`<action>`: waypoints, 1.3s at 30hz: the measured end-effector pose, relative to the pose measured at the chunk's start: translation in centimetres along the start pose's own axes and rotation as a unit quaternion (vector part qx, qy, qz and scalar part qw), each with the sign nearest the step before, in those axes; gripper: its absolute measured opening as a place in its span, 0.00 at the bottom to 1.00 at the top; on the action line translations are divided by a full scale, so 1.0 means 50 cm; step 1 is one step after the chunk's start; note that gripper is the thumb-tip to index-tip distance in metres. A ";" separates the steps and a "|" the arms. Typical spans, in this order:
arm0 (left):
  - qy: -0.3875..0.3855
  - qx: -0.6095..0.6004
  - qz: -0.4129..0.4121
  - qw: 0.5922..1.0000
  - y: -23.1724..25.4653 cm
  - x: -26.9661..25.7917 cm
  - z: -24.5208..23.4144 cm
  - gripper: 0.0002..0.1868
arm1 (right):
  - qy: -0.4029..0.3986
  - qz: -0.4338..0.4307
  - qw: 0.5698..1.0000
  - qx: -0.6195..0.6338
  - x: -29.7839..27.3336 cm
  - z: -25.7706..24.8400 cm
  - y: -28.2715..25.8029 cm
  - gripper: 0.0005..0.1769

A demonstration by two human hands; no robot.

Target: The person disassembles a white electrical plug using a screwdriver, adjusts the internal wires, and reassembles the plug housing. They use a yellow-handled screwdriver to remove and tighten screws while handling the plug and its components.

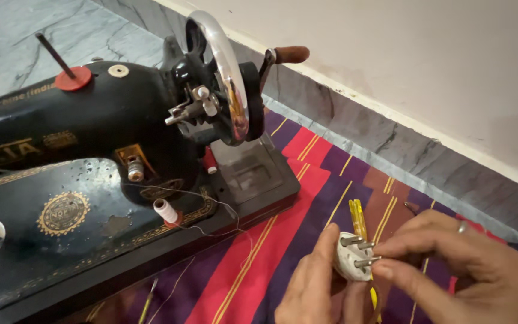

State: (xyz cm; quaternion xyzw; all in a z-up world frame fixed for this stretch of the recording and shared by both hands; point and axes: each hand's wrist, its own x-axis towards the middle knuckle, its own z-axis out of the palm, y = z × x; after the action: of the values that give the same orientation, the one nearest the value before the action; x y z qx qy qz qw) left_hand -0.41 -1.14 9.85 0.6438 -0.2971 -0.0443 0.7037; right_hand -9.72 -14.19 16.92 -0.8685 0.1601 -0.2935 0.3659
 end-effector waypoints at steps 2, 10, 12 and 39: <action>0.022 0.049 0.018 0.998 -0.001 -0.002 0.009 0.28 | -0.026 0.028 0.999 0.001 -0.003 0.001 0.005 0.09; -0.015 0.108 0.046 0.993 0.003 -0.008 -0.004 0.27 | -0.031 0.028 0.999 -0.007 -0.020 0.006 0.031 0.10; -0.011 0.107 0.048 0.993 0.006 -0.007 -0.005 0.27 | -0.032 0.011 0.999 -0.014 -0.021 0.004 0.039 0.10; 0.023 0.038 -0.028 0.999 0.004 -0.002 -0.008 0.34 | 0.024 0.003 1.000 -0.011 -0.018 0.016 0.005 0.09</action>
State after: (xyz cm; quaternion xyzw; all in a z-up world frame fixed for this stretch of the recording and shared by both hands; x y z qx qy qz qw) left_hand -0.37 -0.70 10.01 0.6792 -0.2640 -0.0381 0.6838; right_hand -9.96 -13.48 15.92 -0.8647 0.1749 -0.3112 0.3533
